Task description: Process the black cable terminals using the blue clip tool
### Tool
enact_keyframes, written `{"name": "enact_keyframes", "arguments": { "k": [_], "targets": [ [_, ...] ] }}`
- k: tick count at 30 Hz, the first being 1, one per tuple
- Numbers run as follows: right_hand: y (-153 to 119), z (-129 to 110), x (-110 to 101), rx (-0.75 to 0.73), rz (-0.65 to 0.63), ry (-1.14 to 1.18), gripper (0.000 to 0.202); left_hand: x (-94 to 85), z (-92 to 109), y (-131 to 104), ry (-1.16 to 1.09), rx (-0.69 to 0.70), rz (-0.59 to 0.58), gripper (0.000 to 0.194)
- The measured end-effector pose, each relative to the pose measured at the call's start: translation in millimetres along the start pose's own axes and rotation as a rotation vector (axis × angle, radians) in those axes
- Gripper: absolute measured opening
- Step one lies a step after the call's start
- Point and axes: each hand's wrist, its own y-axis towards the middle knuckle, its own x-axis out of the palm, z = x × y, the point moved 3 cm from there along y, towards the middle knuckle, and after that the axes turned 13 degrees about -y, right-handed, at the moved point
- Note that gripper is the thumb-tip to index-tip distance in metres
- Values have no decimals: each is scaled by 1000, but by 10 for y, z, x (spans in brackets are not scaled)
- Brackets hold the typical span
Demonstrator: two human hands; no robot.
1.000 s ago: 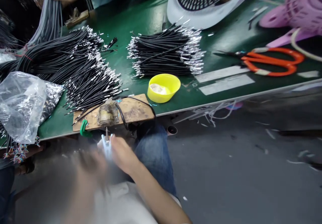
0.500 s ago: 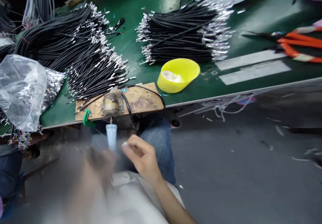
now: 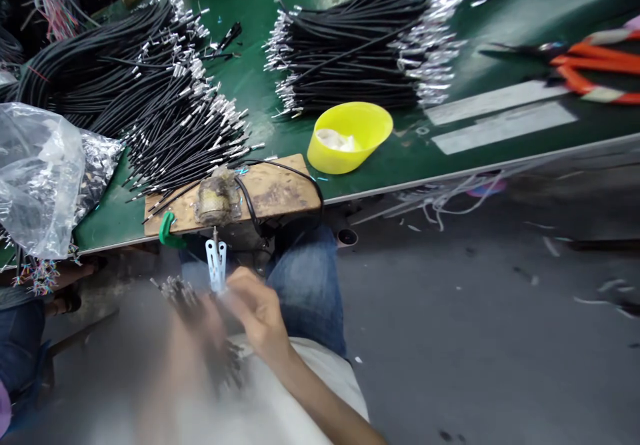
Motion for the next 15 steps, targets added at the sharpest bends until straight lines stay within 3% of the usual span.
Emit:
{"name": "enact_keyframes", "arguments": {
  "k": [2,4,6,9,11,13,14,15],
  "targets": [
    [-28,90,99,265,-179,284,29,63,69,-18,-23,-3,-28,22],
    [-40,124,131,419,-258,440,33,173,336,-28,-3,-68,-43,22],
    [-9,119,62,394,-190,400,35,342,785,-24,44,-205,-100,23],
    [55,61,-81,180,-101,147,28,625,1459,-38,189,-575,-333,20],
    [71,39,-114,111,-120,24,25,721,1714,-26,165,-560,-382,22],
    [61,49,-94,141,-135,-9,26,694,1616,-29,180,-531,-354,23],
    [49,56,-71,153,-130,-20,27,633,1451,-29,194,-496,-296,25],
    [34,55,-50,133,-92,-49,26,550,1257,-18,140,-366,-201,27]
  ]
}}
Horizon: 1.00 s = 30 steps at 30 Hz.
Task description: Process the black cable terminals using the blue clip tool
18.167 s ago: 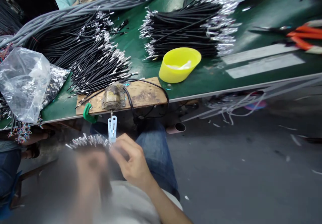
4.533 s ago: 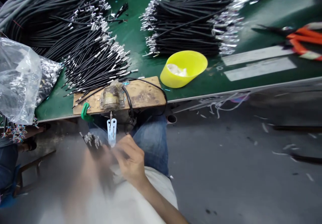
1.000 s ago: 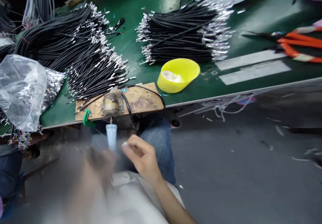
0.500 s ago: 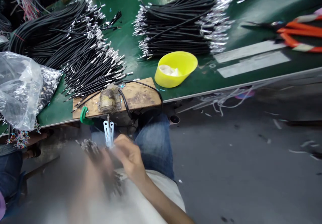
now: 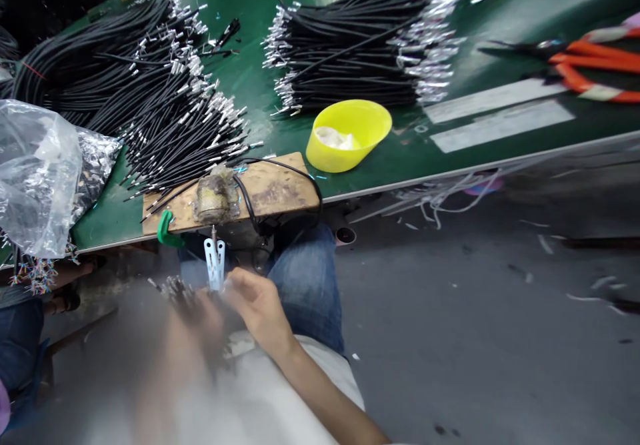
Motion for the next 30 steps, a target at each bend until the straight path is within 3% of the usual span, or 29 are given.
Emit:
{"name": "enact_keyframes", "arguments": {
  "k": [2,3,5,7,10,13,16,20,22,25,30],
  "targets": [
    [-37,-33,22,-160,180,-122,19,-152,-470,143,-106,194,167,35],
    [-65,-59,26,-286,296,-208,15,-214,-708,214,-151,223,190,36],
    [-126,-100,36,-542,485,-378,15,-309,-1072,332,-245,227,166,36],
    [-152,-101,49,-709,541,-500,18,-370,-1239,393,-289,227,147,36],
    [-124,-75,36,-773,499,-580,20,-413,-1255,411,-310,234,155,35],
    [-75,-71,4,-706,384,-554,14,-436,-1234,412,-314,240,158,33],
    [-33,-76,-23,-570,208,-437,12,-469,-1256,421,-259,263,159,30],
    [19,-30,-54,-290,-2,-187,20,-507,-1224,401,-70,419,241,15],
    [26,-18,-102,-225,82,-165,18,-507,-1186,379,-11,489,299,7],
    [-14,-73,-161,-322,293,-305,14,-490,-1141,353,41,542,357,8],
    [-119,-228,-68,-558,294,-631,11,-452,-1089,319,87,596,381,14]
  ]
}}
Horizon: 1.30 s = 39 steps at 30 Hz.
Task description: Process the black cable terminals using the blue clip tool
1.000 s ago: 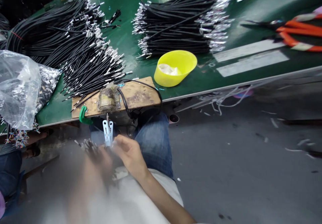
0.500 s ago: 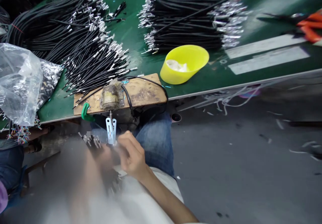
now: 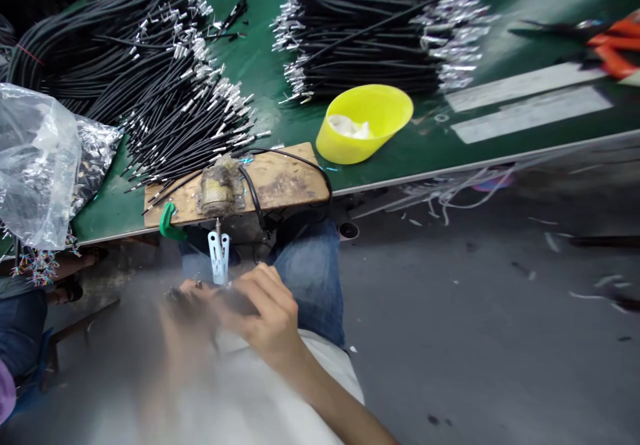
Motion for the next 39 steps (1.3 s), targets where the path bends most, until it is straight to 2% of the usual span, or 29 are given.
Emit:
{"name": "enact_keyframes", "arguments": {
  "k": [5,8,10,12,14,16,18,20,23,24,27,28,29,30,32,36,38,39],
  "targets": [
    [18,-49,10,-16,-16,-56,14,12,8,0,8,-26,24,16],
    [33,29,14,70,-4,29,15,-10,-47,-1,-43,-81,20,11],
    [34,116,25,162,-25,167,12,-40,-91,3,-62,-122,1,9],
    [27,194,58,222,-124,368,4,-54,-139,10,-88,-204,-74,14],
    [13,237,100,244,-287,562,20,-50,-175,13,-116,-287,-158,23],
    [0,252,129,270,-435,685,27,-40,-190,12,-156,-338,-194,29],
    [-4,260,144,327,-507,735,26,-20,-193,2,-216,-377,-206,31],
    [-1,253,160,383,-521,757,27,1,-189,-11,-263,-403,-213,33],
    [-3,206,179,353,-453,705,26,9,-174,-17,-235,-381,-215,36],
    [-4,188,169,307,-372,624,23,5,-172,-15,-218,-369,-212,36],
    [-27,111,83,74,-19,250,14,-16,-174,0,-194,-341,-186,36],
    [-41,84,62,3,51,166,14,-22,-173,6,-189,-334,-185,36],
    [-50,68,55,-35,67,141,14,-27,-171,13,-184,-329,-190,37],
    [-53,66,61,-28,31,177,13,-30,-166,21,-179,-322,-200,37],
    [-48,94,103,122,-131,382,16,-34,-145,43,-171,-293,-216,33],
    [-54,112,236,566,-483,957,31,-35,-92,99,-168,-203,-211,20],
    [-36,121,288,718,-584,1097,35,-27,-77,114,-144,-156,-233,16],
    [-13,145,304,769,-589,1094,36,-27,-72,116,-131,-128,-237,15]
  ]
}}
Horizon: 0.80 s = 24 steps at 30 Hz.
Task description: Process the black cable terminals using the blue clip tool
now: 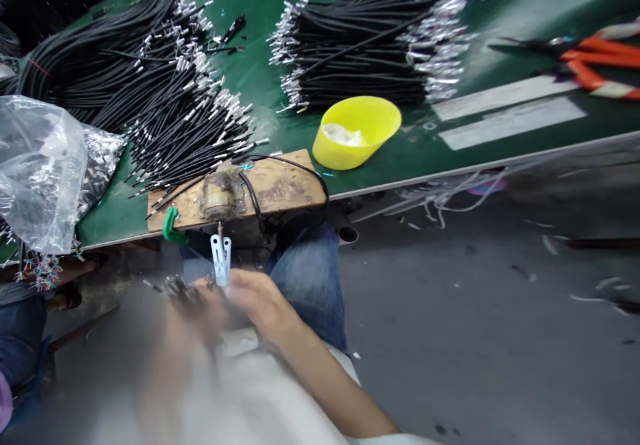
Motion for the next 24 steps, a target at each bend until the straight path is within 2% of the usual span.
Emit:
{"name": "enact_keyframes", "arguments": {
  "k": [2,4,6,8,10,13,18,24],
  "targets": [
    [76,-41,-76,5,125,-46,37,-10,5,-7,21,51,9,15],
    [152,-125,-157,-58,289,-134,39,-30,13,-24,17,97,36,17],
    [221,-231,-182,-138,377,-227,42,-47,31,-37,6,134,44,16],
    [281,-315,-142,-169,365,-275,45,-61,65,-37,-5,166,44,14],
    [328,-349,-69,-136,294,-238,47,-69,108,-21,-17,188,41,12],
    [360,-343,24,-92,231,-70,46,-64,162,17,-40,202,40,11],
    [371,-277,87,-43,196,196,38,3,159,63,-71,206,68,13],
    [384,-205,90,14,146,308,40,80,117,92,-87,192,103,13]
  ]
}}
